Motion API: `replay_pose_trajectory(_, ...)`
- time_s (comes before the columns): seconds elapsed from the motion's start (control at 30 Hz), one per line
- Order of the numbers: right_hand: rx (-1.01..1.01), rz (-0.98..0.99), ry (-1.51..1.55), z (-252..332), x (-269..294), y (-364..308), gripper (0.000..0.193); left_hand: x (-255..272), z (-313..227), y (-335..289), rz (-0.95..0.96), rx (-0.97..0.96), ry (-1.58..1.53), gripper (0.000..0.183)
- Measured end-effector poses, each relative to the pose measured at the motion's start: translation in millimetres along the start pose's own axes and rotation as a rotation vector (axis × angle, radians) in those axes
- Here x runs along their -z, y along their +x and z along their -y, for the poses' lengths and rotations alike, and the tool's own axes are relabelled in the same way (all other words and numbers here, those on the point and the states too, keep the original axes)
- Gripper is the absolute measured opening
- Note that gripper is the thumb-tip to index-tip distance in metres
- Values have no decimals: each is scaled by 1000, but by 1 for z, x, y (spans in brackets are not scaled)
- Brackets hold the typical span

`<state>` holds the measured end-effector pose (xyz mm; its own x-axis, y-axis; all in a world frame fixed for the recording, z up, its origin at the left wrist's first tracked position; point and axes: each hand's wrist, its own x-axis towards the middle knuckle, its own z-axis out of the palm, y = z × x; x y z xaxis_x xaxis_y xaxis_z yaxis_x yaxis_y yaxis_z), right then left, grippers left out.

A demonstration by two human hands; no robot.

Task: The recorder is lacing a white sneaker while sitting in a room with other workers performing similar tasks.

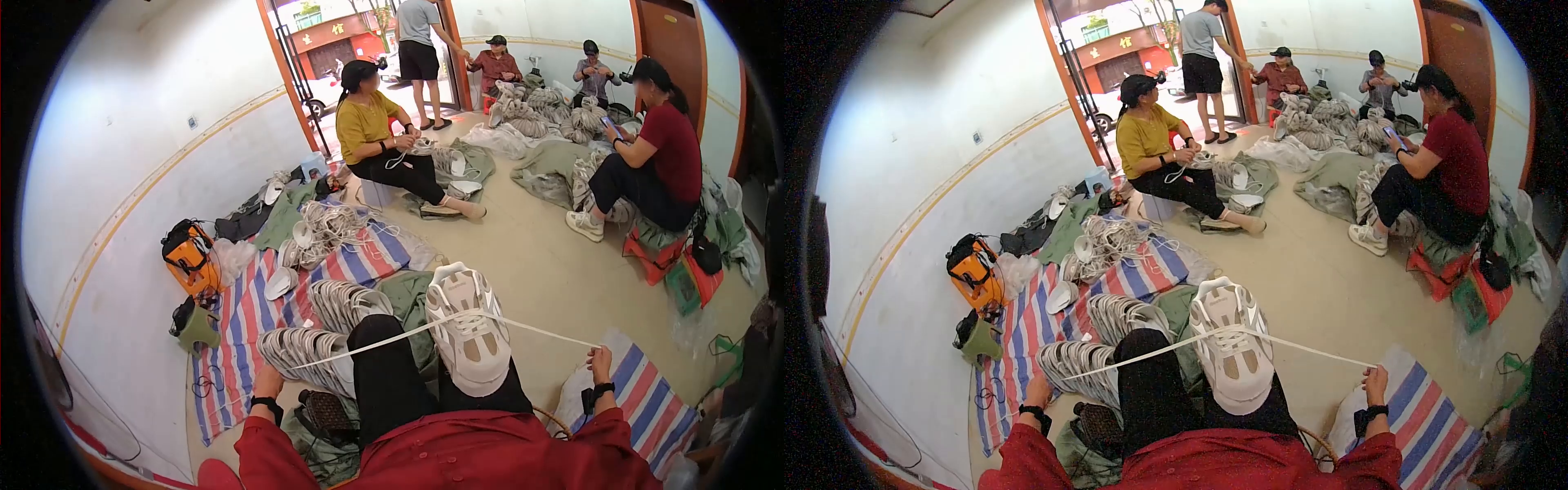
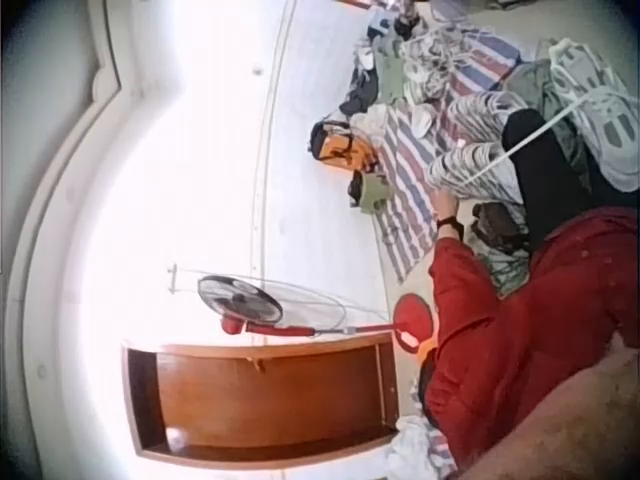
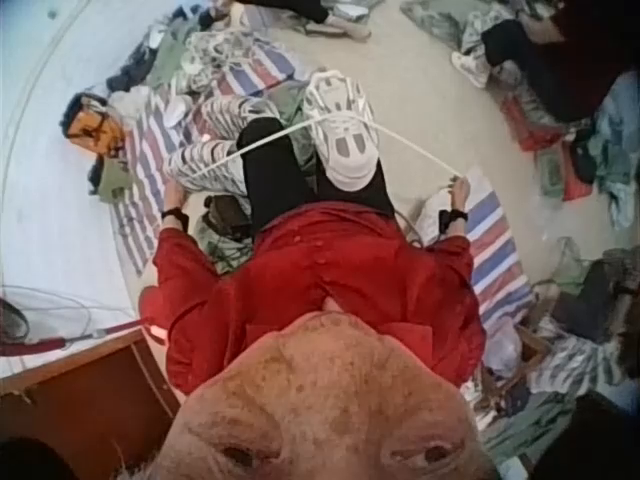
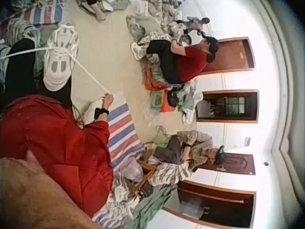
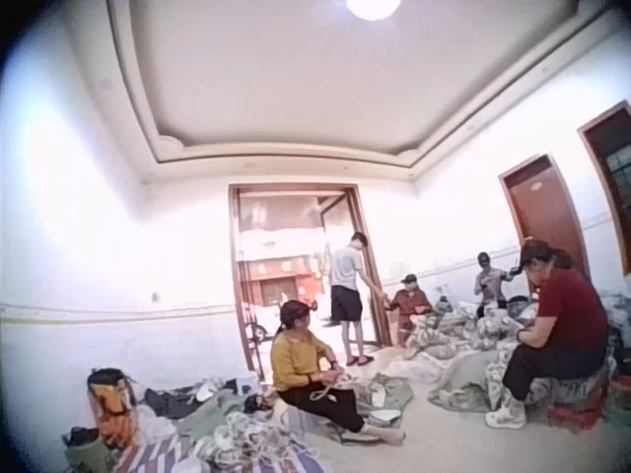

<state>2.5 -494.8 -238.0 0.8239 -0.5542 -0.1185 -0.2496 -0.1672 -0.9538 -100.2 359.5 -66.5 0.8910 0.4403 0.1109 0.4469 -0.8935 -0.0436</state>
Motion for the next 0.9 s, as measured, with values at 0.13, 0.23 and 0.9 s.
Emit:
replay_pose_trajectory(0.13, -56, -37, -51, -9, 6, 0, 23, 15, -10, -8, 34, -34, 2, 14)
replay_pose_trajectory(0.23, -51, -52, -62, -16, 12, 2, 22, 6, 8, -10, 14, 54, -55, 16)
replay_pose_trajectory(0.9, -76, -110, -194, -108, 107, 16, 14, -18, 36, -5, -167, 180, -53, 16)
